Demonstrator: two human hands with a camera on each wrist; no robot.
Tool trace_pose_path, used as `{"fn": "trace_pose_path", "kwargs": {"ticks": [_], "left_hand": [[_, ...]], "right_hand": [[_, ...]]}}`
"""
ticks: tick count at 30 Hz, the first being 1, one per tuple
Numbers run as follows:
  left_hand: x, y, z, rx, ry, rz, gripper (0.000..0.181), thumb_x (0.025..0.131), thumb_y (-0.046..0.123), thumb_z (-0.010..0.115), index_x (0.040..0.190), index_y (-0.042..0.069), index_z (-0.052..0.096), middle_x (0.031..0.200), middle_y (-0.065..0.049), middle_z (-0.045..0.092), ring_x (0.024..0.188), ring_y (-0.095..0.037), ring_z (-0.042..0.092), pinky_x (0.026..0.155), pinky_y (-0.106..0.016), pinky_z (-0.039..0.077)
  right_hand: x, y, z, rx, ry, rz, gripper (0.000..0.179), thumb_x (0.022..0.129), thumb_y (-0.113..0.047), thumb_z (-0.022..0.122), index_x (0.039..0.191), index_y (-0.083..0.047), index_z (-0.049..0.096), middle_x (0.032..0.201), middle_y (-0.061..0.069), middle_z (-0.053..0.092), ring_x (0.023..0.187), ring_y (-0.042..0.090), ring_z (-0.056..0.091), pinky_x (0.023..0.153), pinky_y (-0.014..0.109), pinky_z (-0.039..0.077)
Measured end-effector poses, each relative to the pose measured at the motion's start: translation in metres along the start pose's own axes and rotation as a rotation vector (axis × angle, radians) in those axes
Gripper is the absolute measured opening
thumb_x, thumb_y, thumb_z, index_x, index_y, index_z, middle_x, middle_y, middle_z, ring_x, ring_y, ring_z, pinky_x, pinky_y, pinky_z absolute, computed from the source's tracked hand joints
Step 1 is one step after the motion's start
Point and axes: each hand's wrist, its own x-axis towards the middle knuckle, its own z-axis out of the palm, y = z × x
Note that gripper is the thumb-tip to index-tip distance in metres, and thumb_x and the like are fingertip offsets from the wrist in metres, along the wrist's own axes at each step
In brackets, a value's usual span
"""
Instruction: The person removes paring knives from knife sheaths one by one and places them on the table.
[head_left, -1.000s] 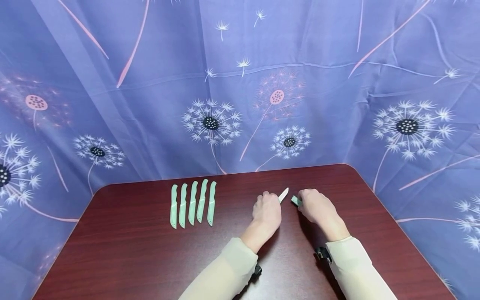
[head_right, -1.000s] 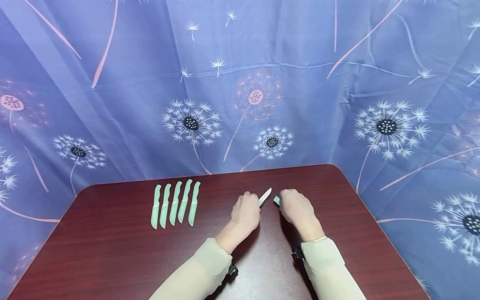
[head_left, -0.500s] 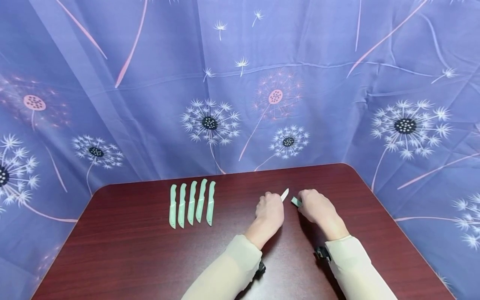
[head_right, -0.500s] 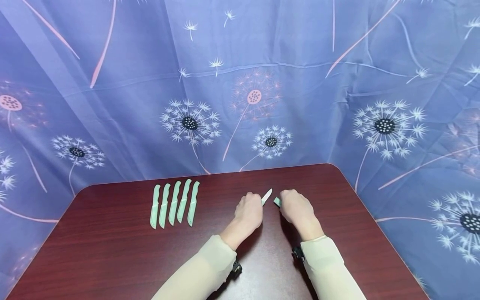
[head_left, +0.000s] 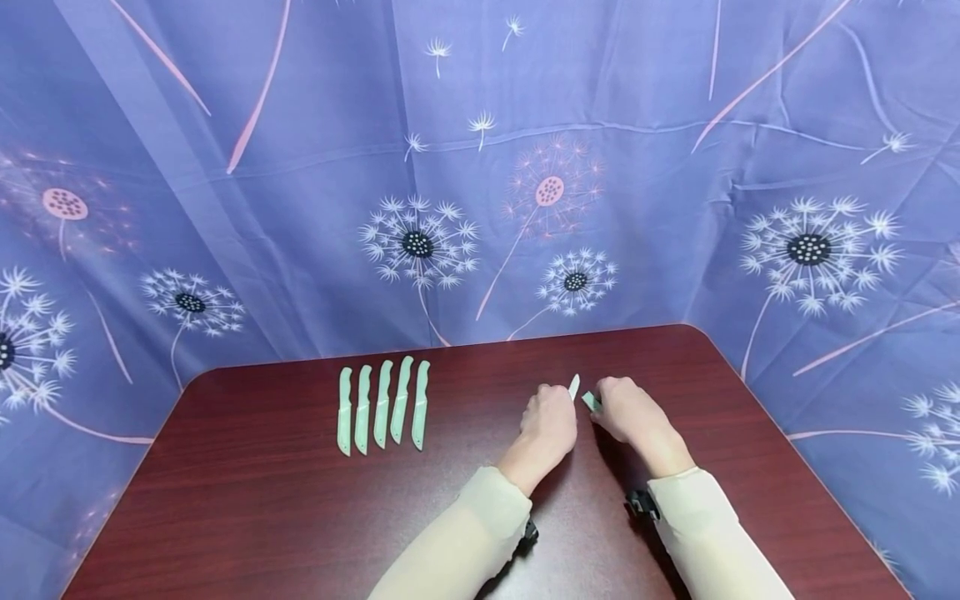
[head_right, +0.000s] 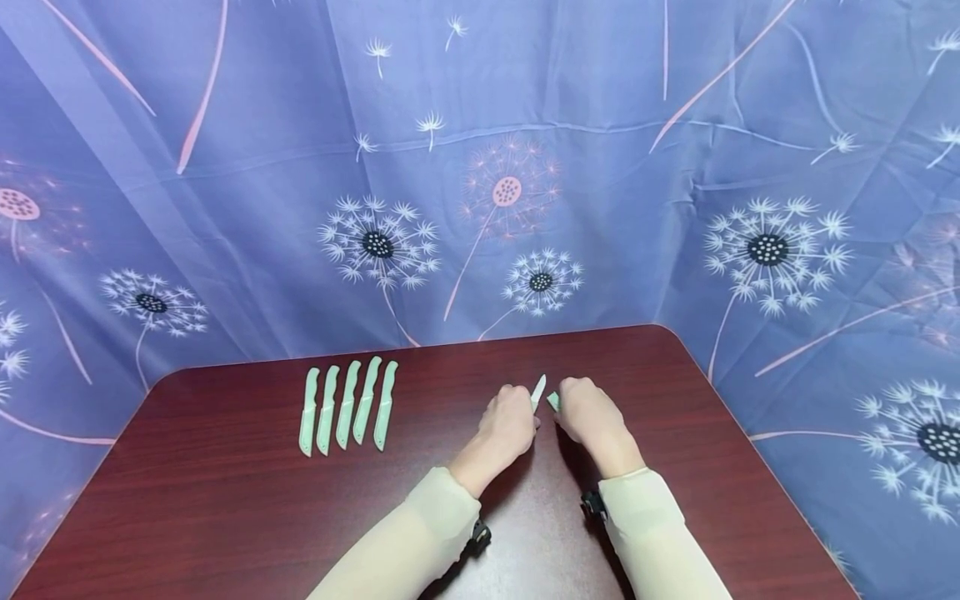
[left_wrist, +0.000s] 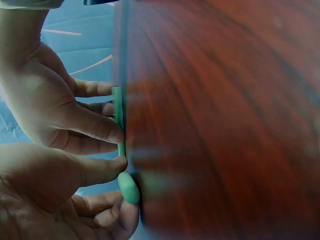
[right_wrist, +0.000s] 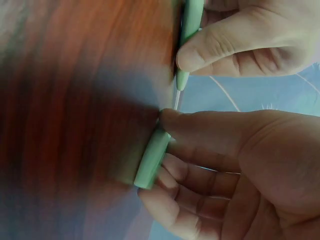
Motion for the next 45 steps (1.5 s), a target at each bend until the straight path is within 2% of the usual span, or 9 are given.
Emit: {"fn": "trace_pose_path", "kwargs": {"ticks": [5,12,13,17,18,21,25,37,45], "left_hand": [[-0.001,-0.002,-0.002,-0.048,-0.042,0.013,0.021,0.093,0.02,0.081,0.089,0.002,0.071,0.089,-0.009,0.063,0.077,-0.028,0.072,0.063,-0.041,0.06],[0.004,-0.005,0.01,-0.043,-0.027,0.043,0.02,0.09,0.017,0.081,0.098,0.001,0.072,0.092,-0.01,0.065,0.078,-0.026,0.071,0.064,-0.039,0.059],[0.0,-0.003,0.004,-0.052,-0.041,0.039,0.021,0.091,0.016,0.081,0.1,0.0,0.071,0.092,-0.01,0.065,0.079,-0.026,0.071,0.065,-0.039,0.059],[-0.001,-0.002,0.005,-0.065,-0.041,0.024,0.031,0.09,0.015,0.081,0.112,0.0,0.066,0.096,-0.013,0.068,0.085,-0.028,0.073,0.07,-0.041,0.061],[-0.004,0.001,-0.002,-0.065,-0.053,0.018,0.033,0.091,0.015,0.081,0.115,-0.001,0.064,0.096,-0.013,0.068,0.087,-0.029,0.073,0.072,-0.04,0.061],[-0.005,0.0,-0.001,-0.013,-0.037,0.026,0.039,0.092,0.019,0.08,0.121,0.002,0.061,0.098,-0.011,0.069,0.09,-0.028,0.073,0.074,-0.041,0.06],[-0.005,0.0,-0.001,0.03,-0.022,0.031,0.039,0.093,0.025,0.081,0.12,0.005,0.062,0.098,-0.01,0.071,0.089,-0.028,0.074,0.073,-0.042,0.06],[-0.004,0.003,0.0,-0.002,-0.032,-0.014,0.04,0.092,0.029,0.083,0.118,0.009,0.06,0.091,-0.009,0.072,0.082,-0.027,0.073,0.068,-0.043,0.059],[-0.001,-0.001,0.001,0.035,-0.008,0.01,0.041,0.092,0.035,0.083,0.118,0.01,0.062,0.093,-0.005,0.065,0.086,-0.026,0.07,0.073,-0.042,0.059]], "right_hand": [[0.001,0.0,0.0,0.018,-0.019,-0.001,0.019,0.089,-0.004,0.077,0.08,-0.006,0.06,0.071,0.005,0.054,0.065,0.021,0.052,0.065,0.039,0.048],[0.0,-0.003,0.0,0.021,-0.011,-0.005,0.02,0.088,-0.006,0.077,0.082,-0.006,0.058,0.072,0.005,0.052,0.067,0.022,0.051,0.065,0.04,0.047],[0.0,-0.003,0.0,0.022,-0.005,-0.007,0.019,0.088,-0.006,0.077,0.083,-0.005,0.058,0.072,0.005,0.053,0.067,0.023,0.051,0.065,0.04,0.047],[-0.001,-0.003,0.0,0.023,0.014,-0.009,0.016,0.089,-0.005,0.076,0.089,-0.002,0.06,0.074,0.006,0.055,0.069,0.024,0.053,0.066,0.042,0.049],[-0.001,-0.003,0.0,0.024,0.015,-0.006,0.017,0.089,-0.006,0.076,0.091,-0.001,0.061,0.075,0.007,0.055,0.069,0.024,0.054,0.067,0.043,0.049],[-0.001,-0.003,0.0,0.024,0.012,0.005,0.019,0.09,-0.007,0.077,0.095,0.0,0.059,0.076,0.008,0.056,0.069,0.025,0.056,0.067,0.044,0.05],[-0.002,-0.002,0.0,0.027,0.007,0.014,0.022,0.09,-0.008,0.077,0.096,0.0,0.058,0.077,0.008,0.056,0.07,0.026,0.058,0.067,0.045,0.051],[-0.002,0.001,-0.001,0.039,-0.007,0.026,0.027,0.091,-0.011,0.077,0.109,0.003,0.062,0.083,0.009,0.062,0.073,0.027,0.062,0.069,0.047,0.053],[-0.004,0.002,-0.006,0.022,-0.035,0.071,0.029,0.094,-0.017,0.076,0.115,0.0,0.065,0.087,0.008,0.064,0.075,0.028,0.065,0.067,0.051,0.053]]}}
